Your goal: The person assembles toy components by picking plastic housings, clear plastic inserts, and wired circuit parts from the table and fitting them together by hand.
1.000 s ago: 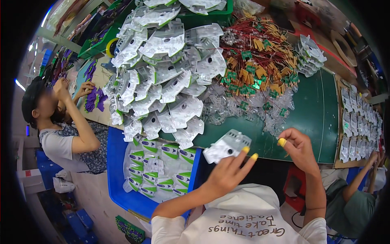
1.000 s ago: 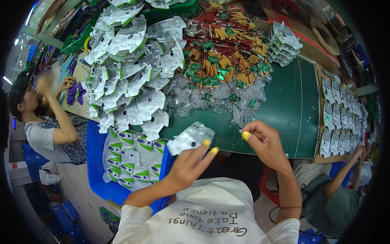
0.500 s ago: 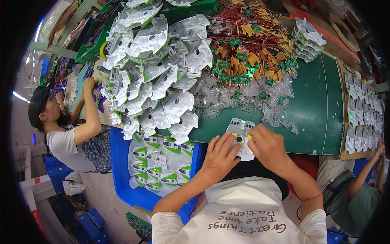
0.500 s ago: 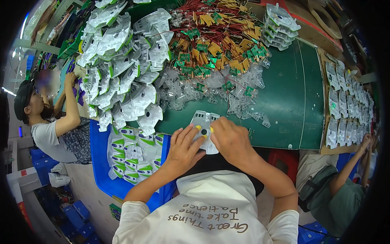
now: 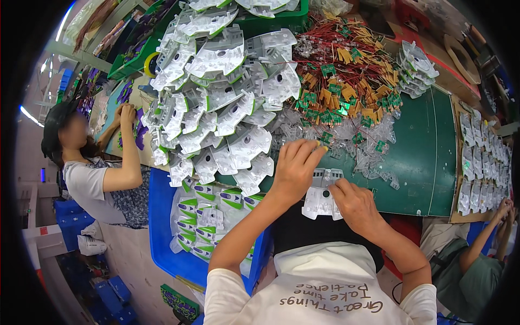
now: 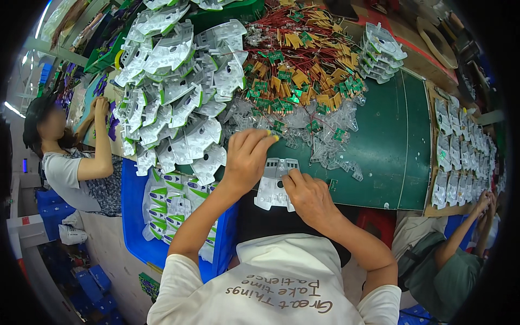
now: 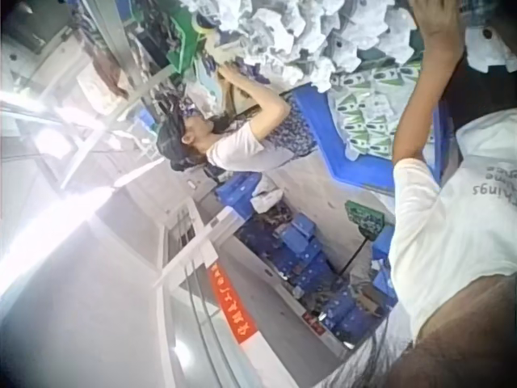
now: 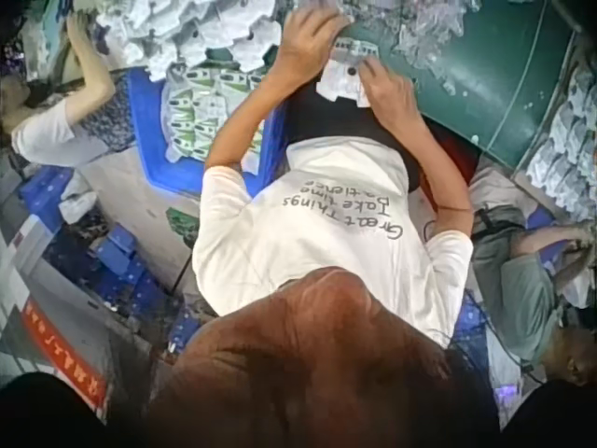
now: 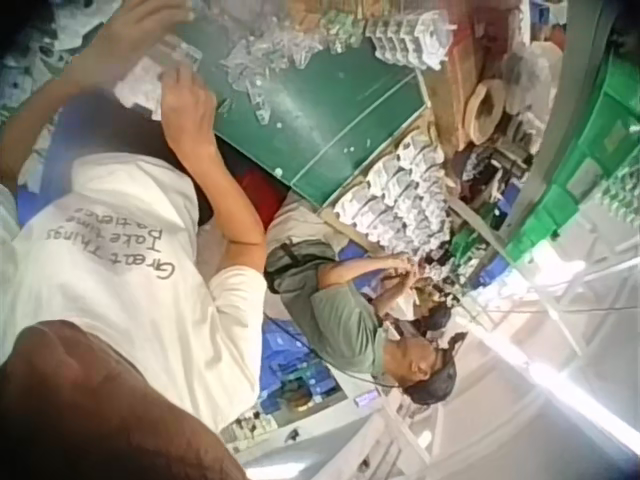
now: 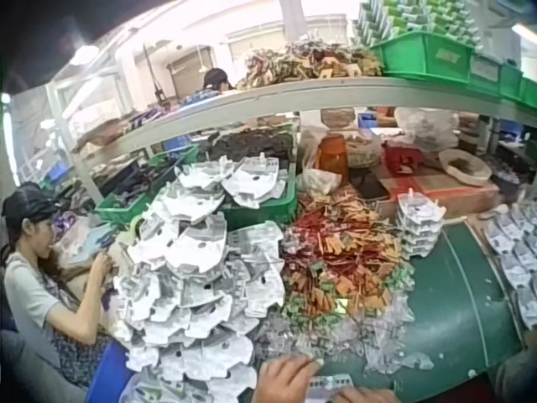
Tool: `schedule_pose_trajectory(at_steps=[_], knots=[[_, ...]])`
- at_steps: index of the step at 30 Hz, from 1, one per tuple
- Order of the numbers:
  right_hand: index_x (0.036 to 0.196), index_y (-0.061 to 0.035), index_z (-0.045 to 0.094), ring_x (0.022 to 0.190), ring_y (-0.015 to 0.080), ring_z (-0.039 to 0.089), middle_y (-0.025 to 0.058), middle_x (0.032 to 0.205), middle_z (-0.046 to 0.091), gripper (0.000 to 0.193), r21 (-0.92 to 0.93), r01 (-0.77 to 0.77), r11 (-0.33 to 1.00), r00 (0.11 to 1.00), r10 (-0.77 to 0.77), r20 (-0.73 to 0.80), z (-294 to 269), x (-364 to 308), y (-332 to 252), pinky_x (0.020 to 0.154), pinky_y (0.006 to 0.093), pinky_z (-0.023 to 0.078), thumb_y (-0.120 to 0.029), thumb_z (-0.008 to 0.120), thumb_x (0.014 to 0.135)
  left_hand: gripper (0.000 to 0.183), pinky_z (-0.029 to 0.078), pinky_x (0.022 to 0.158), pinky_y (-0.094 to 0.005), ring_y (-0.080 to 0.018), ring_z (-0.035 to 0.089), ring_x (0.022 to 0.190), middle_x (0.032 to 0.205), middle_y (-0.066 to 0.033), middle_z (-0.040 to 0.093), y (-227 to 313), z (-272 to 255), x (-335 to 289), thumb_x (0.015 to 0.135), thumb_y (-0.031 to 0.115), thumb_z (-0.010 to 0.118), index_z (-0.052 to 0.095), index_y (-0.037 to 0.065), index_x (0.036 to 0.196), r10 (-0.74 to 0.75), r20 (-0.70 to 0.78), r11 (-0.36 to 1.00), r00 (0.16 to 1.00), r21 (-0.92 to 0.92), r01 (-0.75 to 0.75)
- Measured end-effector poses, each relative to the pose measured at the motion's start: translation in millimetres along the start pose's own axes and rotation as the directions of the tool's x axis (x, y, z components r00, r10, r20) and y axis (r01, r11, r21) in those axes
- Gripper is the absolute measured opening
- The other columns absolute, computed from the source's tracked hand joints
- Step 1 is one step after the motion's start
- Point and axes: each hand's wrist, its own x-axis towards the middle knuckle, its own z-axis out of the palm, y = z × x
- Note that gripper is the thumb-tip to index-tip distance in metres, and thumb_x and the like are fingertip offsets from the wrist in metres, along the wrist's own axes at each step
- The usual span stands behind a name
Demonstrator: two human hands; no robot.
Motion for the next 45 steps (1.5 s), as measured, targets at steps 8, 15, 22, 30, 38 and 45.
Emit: schedule_pose_trajectory(at_steps=[8, 15, 22, 30, 38, 45], knots=[[0.095, 0.0020, 0.059, 0.075, 0.0243, 0.063, 0.0104, 0.092, 0.054, 0.023, 0.050, -0.019, 0.999, 0.999, 0.017, 0.043, -7, -9, 7, 0.061, 0.0386, 0.053, 0.003, 0.062, 0.072, 0.029, 0.048, 0.081, -0.0388, -0.0273, 0.060, 0.090, 0.101, -0.0125, 0.060, 13, -21, -9, 0.075, -0.002, 0.063, 0.064, 0.001, 0.104, 0.017, -0.086, 1.000, 0.996, -0.002, -0.017], [0.096, 0.0019, 0.059, 0.074, 0.0246, 0.062, 0.0100, 0.092, 0.054, 0.023, 0.039, -0.018, 0.999, 1.000, 0.017, 0.022, -7, -15, 6, 0.061, 0.0386, 0.052, 0.003, 0.062, 0.073, 0.026, 0.051, 0.069, -0.0357, -0.0312, 0.062, 0.083, 0.103, -0.0169, 0.062, 36, -27, -62, 0.077, -0.005, 0.069, 0.066, 0.002, 0.101, -0.387, -0.097, 0.919, 0.917, -0.126, 0.374], [0.099, 0.0008, 0.060, 0.074, 0.0240, 0.062, 0.0100, 0.091, 0.054, 0.026, 0.053, -0.006, 0.999, 0.999, 0.003, 0.044, -9, -14, 8, 0.060, 0.0385, 0.052, 0.001, 0.062, 0.074, 0.042, 0.046, 0.086, -0.0383, -0.0318, 0.056, 0.103, 0.120, -0.0133, 0.058, 25, -39, -63, 0.073, -0.004, 0.066, 0.063, 0.003, 0.114, -0.209, 0.174, 0.978, 0.962, 0.054, 0.203], [0.097, 0.0005, 0.062, 0.073, 0.0231, 0.062, 0.0089, 0.088, 0.055, 0.024, 0.050, 0.030, 0.998, 0.999, -0.032, 0.041, -17, -8, 13, 0.060, 0.0372, 0.052, 0.000, 0.063, 0.073, 0.040, 0.047, 0.081, -0.0386, -0.0289, 0.059, 0.100, 0.111, -0.0127, 0.061, 23, -43, -57, 0.071, -0.005, 0.062, 0.062, -0.001, 0.110, -0.134, 0.237, 0.969, 0.962, -0.173, 0.177], [0.097, 0.0000, 0.063, 0.070, 0.0196, 0.060, 0.0062, 0.087, 0.056, 0.026, 0.015, 0.146, 0.989, 0.989, -0.146, 0.024, -12, -7, 21, 0.057, 0.0330, 0.050, -0.002, 0.063, 0.071, 0.032, 0.048, 0.085, -0.0379, -0.0281, 0.062, 0.099, 0.110, -0.0130, 0.061, 43, -27, -44, 0.074, 0.002, 0.063, 0.066, -0.003, 0.106, 0.063, 0.207, 0.981, 0.976, -0.191, -0.023], [0.086, -0.0017, 0.060, 0.070, 0.0227, 0.061, 0.0083, 0.088, 0.058, 0.013, 0.118, 0.065, 0.991, 0.997, -0.059, -0.055, -2, -11, 25, 0.056, 0.0350, 0.050, -0.002, 0.064, 0.074, 0.029, 0.048, 0.083, -0.0375, -0.0254, 0.062, 0.098, 0.102, -0.0100, 0.063, 49, -18, -41, 0.076, 0.006, 0.069, 0.066, -0.002, 0.103, 0.062, 0.274, 0.995, 0.960, -0.096, -0.037]])
